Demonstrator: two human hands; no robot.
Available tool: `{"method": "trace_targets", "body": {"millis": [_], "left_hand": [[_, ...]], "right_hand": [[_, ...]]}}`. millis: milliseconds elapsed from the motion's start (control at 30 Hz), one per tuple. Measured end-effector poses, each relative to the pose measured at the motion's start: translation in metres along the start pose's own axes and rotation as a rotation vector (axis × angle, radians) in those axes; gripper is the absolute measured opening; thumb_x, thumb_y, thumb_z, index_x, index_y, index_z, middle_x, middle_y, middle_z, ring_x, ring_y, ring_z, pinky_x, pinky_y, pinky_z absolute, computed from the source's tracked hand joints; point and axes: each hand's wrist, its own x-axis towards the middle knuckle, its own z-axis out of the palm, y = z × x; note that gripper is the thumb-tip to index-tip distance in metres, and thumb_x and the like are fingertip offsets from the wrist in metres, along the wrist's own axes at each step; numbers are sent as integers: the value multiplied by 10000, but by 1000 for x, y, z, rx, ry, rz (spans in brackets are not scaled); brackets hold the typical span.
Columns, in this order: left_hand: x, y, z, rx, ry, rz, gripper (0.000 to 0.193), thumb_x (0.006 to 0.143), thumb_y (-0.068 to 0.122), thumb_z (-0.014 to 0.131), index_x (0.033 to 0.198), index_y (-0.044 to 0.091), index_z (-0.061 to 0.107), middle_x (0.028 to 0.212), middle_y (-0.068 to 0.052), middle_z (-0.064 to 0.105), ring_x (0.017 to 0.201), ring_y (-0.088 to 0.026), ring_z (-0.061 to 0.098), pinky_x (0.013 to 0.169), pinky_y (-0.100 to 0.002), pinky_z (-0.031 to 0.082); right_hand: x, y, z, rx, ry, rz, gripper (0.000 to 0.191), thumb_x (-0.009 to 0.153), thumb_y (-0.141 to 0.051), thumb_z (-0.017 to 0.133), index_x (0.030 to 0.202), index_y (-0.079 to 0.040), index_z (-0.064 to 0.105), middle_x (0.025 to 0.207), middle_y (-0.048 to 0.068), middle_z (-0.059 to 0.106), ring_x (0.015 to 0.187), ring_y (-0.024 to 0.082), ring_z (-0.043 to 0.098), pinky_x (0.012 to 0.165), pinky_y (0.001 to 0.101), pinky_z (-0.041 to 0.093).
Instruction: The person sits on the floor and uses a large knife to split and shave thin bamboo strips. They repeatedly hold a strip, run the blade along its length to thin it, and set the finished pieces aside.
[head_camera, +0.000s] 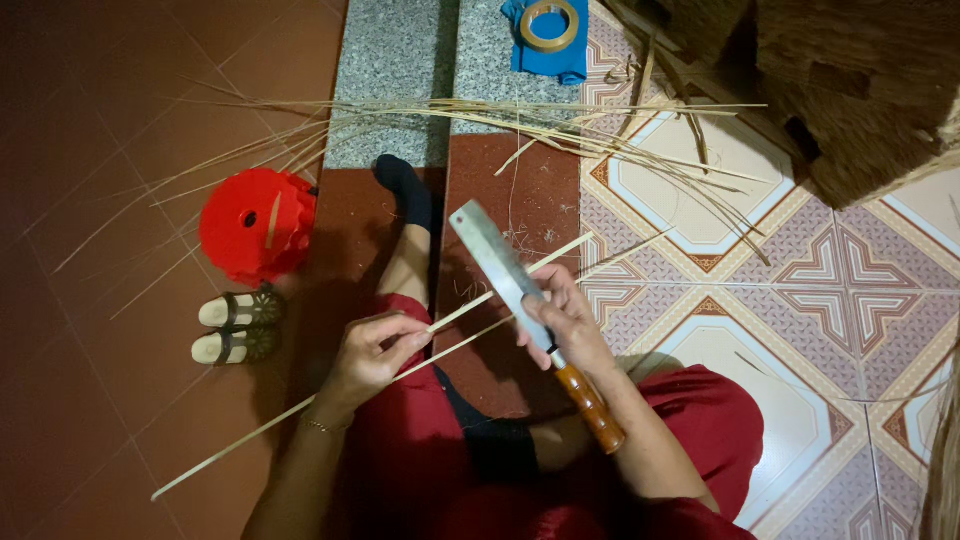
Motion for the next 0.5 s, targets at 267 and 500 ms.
{"method": "trace_targets", "body": {"millis": [267, 500], "left_hand": [[-7, -1, -8, -23, 10, -45, 79, 914, 44, 719, 938, -24, 751, 856, -69, 762, 802, -109, 692, 734, -252, 552], [-10, -4, -11, 88, 6, -65, 91, 897, 64, 721, 924, -12, 765, 828, -50, 775, 761, -102, 705, 706, -250, 559]], "right_hand": [[1, -4, -5, 20, 31, -23, 260, 1012, -57, 536, 1238, 5, 424, 638, 169, 637, 342, 155, 501, 305, 253, 356], [4, -6, -15, -55, 31, -44, 265, 1010, -50, 510, 1254, -1, 422, 647, 167, 643, 340, 161, 524, 295, 264, 380]]}}
